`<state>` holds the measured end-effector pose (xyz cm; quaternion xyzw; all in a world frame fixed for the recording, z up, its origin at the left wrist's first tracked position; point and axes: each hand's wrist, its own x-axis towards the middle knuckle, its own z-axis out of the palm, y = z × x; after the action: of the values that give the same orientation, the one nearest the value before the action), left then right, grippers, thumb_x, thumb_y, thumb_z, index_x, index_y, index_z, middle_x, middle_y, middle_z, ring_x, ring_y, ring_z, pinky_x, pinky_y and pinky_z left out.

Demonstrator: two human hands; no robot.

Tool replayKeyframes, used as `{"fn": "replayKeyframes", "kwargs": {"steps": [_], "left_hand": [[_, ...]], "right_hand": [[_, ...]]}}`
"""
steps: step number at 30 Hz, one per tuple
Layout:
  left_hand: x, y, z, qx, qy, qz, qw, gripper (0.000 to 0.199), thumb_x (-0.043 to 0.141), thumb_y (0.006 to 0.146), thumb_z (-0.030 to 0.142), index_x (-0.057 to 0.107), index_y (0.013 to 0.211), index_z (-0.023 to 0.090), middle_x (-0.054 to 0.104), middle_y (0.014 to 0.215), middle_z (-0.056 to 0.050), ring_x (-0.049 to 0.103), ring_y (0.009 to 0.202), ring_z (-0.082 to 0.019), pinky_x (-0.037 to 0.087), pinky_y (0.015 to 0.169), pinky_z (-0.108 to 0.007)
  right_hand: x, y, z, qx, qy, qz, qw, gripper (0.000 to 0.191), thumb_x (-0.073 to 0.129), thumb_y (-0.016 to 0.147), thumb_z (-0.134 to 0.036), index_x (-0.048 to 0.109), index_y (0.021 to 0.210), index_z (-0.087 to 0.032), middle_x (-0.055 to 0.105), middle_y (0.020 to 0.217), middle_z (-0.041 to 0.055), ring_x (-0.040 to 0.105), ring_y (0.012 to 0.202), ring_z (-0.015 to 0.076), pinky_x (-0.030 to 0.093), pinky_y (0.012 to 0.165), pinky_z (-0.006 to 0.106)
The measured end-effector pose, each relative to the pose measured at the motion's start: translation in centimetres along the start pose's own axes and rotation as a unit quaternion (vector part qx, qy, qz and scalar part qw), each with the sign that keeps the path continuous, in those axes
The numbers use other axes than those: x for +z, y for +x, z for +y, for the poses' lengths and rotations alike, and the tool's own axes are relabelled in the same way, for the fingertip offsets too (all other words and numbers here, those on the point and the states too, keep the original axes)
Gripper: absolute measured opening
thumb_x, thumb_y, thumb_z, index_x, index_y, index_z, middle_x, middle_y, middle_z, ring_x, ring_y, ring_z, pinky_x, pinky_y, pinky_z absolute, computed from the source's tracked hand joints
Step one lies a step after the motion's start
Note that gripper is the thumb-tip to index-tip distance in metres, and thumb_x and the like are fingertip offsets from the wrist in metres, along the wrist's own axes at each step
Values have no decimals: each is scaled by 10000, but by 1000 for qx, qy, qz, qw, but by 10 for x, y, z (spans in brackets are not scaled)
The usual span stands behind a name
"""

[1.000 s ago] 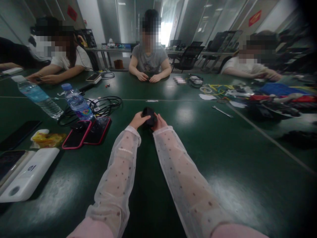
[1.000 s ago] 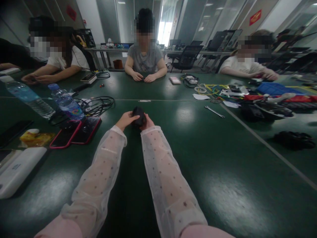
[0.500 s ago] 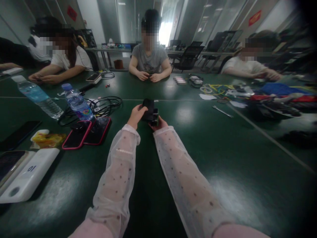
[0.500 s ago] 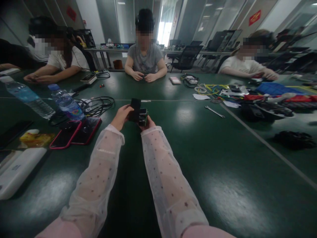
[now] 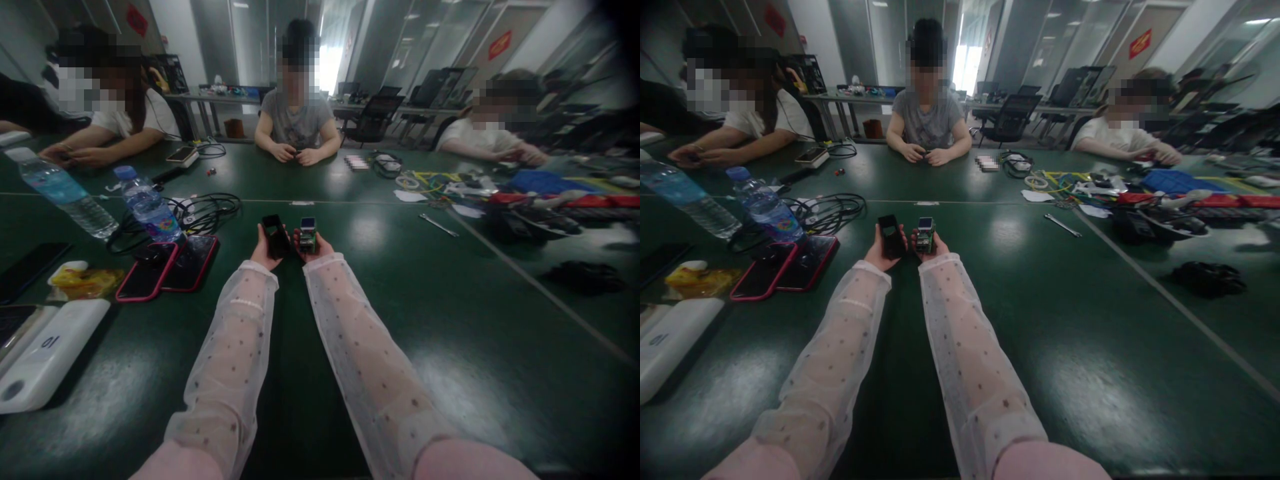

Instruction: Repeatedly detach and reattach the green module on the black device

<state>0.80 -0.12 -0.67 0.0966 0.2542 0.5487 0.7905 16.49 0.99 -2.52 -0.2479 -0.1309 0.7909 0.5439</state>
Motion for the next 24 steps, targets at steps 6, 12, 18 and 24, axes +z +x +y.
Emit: {"fn": "replayKeyframes", "kwargs": {"steps": [6, 12, 18, 24], "left_hand": [[2, -1, -2, 17, 9, 12, 1000, 716, 277, 891, 691, 575, 1269, 162, 670, 767, -48, 638, 709, -164, 502, 713, -288], [6, -5, -2, 15, 5, 17, 1000, 723, 262, 883, 710, 567, 1277, 186, 692, 836, -68, 661, 791, -190, 507, 759, -318], [8, -9, -1, -4, -4, 1, 1000, 747, 247, 889, 714, 607, 1169, 122, 704, 830, -80, 672, 764, -182, 513, 712, -292], [4, -5, -1, -8, -1, -11, 1000, 742, 250, 883, 721, 630, 1089, 118, 710, 814, -72, 678, 744, -181, 522, 690, -288]], "right_hand": [[9, -9, -6, 7, 22, 29, 999, 375, 283, 1010, -310, 576, 1133, -111, 736, 829, 87, 689, 690, 151, 599, 577, 239], [9, -9, -15, -22, 19, 67, 997, 306, 332, 998, -278, 591, 1055, -125, 724, 791, 89, 680, 679, 151, 594, 559, 229], [6, -9, -20, -32, 22, 101, 994, 308, 328, 1001, -292, 586, 1010, -124, 708, 742, 83, 660, 633, 134, 573, 524, 191], [6, -5, -19, -41, -1, 112, 993, 274, 347, 992, -281, 583, 1046, -152, 697, 717, 48, 633, 566, 114, 543, 470, 180]]}}
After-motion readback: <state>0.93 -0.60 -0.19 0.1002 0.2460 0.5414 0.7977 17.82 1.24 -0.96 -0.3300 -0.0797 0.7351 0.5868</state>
